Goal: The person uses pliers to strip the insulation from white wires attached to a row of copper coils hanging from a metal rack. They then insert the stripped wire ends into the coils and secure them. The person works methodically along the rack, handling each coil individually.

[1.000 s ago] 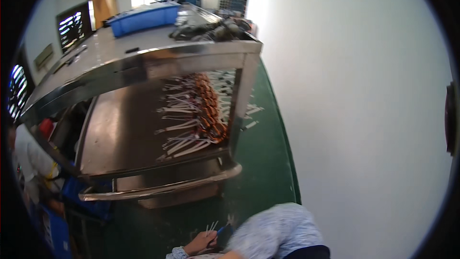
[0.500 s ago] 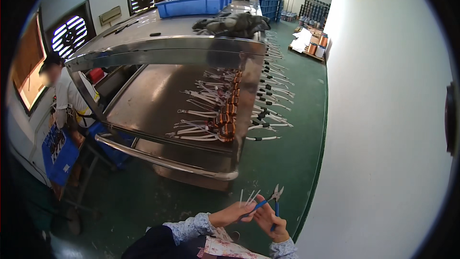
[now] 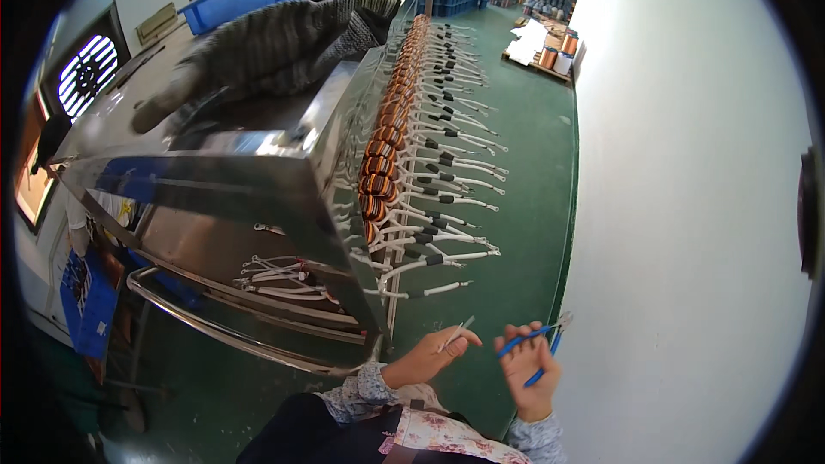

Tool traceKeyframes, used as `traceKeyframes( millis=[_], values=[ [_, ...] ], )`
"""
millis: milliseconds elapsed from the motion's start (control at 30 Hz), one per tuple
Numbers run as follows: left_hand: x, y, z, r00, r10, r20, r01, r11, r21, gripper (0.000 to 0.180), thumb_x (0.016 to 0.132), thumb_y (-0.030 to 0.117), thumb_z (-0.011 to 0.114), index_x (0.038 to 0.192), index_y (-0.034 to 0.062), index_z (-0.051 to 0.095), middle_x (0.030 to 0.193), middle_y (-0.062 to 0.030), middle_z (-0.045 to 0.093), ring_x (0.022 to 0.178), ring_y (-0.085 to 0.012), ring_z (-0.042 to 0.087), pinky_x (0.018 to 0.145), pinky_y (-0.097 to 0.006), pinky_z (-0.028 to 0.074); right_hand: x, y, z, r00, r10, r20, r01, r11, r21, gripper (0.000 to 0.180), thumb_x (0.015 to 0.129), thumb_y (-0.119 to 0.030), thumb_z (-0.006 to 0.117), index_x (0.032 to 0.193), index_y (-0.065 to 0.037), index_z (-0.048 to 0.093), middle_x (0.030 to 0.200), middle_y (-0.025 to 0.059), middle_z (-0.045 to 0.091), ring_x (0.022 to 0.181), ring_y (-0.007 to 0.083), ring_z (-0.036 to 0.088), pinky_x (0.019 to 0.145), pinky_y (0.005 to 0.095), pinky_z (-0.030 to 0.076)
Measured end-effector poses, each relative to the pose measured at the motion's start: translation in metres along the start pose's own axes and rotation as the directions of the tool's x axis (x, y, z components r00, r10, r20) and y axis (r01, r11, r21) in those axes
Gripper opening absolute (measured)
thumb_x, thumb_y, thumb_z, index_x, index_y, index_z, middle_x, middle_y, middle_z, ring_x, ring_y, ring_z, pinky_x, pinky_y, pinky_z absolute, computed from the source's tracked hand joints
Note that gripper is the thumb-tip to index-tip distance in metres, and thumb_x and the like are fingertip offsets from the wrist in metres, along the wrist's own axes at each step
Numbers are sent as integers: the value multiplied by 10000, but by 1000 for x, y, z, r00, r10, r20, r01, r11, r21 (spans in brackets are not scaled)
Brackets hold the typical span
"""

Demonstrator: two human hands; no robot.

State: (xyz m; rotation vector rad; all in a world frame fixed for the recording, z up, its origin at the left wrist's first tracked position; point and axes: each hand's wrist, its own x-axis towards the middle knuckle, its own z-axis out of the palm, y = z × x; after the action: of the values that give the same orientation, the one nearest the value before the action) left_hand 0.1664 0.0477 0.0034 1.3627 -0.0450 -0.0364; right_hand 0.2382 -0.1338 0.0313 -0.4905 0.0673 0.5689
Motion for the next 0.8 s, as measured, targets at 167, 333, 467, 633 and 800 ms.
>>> traceKeyframes(
  millis=[167,333,467,633,800],
  values=[
    [17,16,-21,989,-141,-53,128,970,-208,204,950,254,483,964,56,531,699,58,386,575,-19,310,509,-182,256,76,-29,11,971,204,124,-198,978,-59,151,880,-153,520,1008,-101,457,800,28,425,718,146,432,670,318,395],
    [38,26,-29,986,-103,-129,74,975,-208,202,946,240,495,893,49,534,686,58,416,579,-17,330,515,-185,265,156,-15,46,910,202,362,275,359,-892,310,811,-172,626,1080,-65,513,770,43,478,669,135,466,618,311,422],
    [49,29,-37,930,-101,-354,32,981,-194,210,944,244,499,895,45,545,708,52,444,603,-16,346,534,-188,280,214,2,94,614,346,709,777,-111,-619,458,693,-211,737,1089,-64,561,821,80,531,728,222,517,656,349,415],
    [77,30,-29,753,-110,-648,-13,983,-182,210,935,253,510,910,53,570,791,40,524,687,-12,405,600,-177,325,284,16,120,298,478,826,955,-158,-253,531,649,-253,755,1114,-90,555,894,88,559,817,290,529,714,383,414],
    [101,40,-3,524,-9,-852,-149,984,-102,208,952,211,470,873,40,558,585,88,331,506,-3,262,470,-188,194,322,49,154,60,519,852,998,-62,-32,570,676,-287,717,1170,-91,511,977,125,501,930,306,472,791,409,366]
  ],
)
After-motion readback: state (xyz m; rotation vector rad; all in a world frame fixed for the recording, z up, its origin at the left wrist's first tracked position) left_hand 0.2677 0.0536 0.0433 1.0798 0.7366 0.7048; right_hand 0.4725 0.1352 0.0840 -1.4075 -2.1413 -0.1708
